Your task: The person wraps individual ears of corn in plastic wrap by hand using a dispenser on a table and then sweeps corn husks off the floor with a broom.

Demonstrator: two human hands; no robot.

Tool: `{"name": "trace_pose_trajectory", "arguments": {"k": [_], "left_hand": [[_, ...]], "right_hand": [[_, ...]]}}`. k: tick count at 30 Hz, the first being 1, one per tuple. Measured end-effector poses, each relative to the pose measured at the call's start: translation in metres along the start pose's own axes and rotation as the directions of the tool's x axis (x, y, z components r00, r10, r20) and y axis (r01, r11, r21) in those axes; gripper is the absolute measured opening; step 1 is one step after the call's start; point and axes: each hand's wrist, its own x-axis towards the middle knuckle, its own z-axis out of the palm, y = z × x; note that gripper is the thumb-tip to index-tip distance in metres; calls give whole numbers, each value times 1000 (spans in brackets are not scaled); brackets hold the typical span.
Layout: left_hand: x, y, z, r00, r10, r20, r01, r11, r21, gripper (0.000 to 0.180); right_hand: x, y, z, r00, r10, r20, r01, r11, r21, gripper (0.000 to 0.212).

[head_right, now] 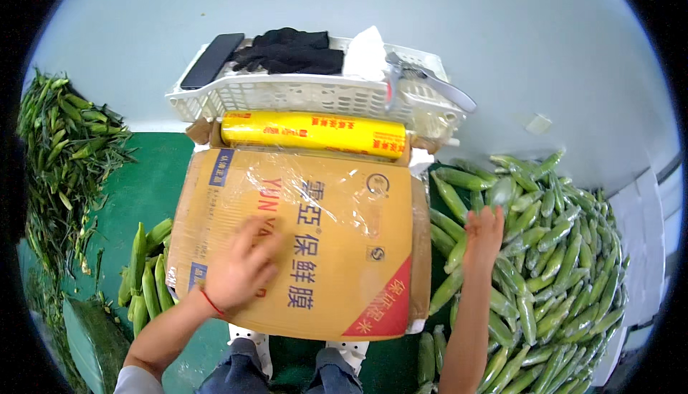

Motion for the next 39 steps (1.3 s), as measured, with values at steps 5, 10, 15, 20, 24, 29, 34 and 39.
{"name": "trace_pose_trajectory", "arguments": {"k": [5,10,15,20,24,29,34,39], "left_hand": [[21,-100,-3,970,-123,-210,144,986,88,43],[37,-151,-27,967,-200,-158,204,979,9,13],[-94,-109,-71,965,261,11,-261,965,32,15],[-261,-112,-13,920,-388,-57,389,886,251,45],[-306,-234,-9,512,-726,-459,825,267,499,85],[-334,-312,-26,248,-952,-177,879,145,454,68],[-330,-326,-30,206,-973,-106,926,159,342,64],[-354,-347,-63,406,-869,-283,905,337,261,52]], "right_hand": [[-101,30,72,528,-108,842,837,234,-495,36],[-97,51,128,700,100,707,636,362,-682,19],[-142,-11,2,771,118,626,458,580,-674,3],[-199,4,-25,630,352,692,562,408,-719,21],[-209,1,7,618,290,731,615,400,-679,19],[-208,-3,11,649,367,667,596,299,-745,19],[-206,1,1,662,336,670,584,328,-742,16],[-209,14,-1,669,218,710,607,389,-692,9]]}}
